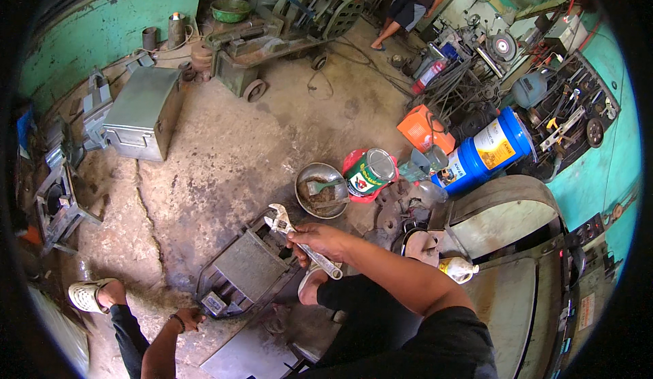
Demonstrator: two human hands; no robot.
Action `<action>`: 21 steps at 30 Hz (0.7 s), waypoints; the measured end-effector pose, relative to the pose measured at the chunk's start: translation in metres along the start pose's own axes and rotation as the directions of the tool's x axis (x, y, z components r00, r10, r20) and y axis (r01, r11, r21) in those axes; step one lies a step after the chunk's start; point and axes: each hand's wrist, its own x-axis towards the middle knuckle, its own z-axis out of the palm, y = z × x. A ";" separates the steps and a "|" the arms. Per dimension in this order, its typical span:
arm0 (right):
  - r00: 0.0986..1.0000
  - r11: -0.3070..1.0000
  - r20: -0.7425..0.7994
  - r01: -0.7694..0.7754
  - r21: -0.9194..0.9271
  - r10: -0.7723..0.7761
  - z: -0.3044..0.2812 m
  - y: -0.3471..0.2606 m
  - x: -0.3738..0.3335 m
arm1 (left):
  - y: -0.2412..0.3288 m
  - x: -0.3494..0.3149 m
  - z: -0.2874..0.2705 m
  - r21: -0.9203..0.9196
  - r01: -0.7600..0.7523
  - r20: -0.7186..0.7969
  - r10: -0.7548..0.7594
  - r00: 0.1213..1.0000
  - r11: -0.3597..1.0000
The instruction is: The person sits on the floor and uses a wrench to tighten or loosen bolts on a mechanical device. The person repeatedly adjusts the wrench and repositions their hands to work on different parts of the device.
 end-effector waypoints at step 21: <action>0.999 0.999 -0.020 -0.027 0.040 0.028 -0.001 -0.001 -0.008 | -0.046 0.037 -0.014 -0.614 0.497 0.717 0.170 0.676 0.613</action>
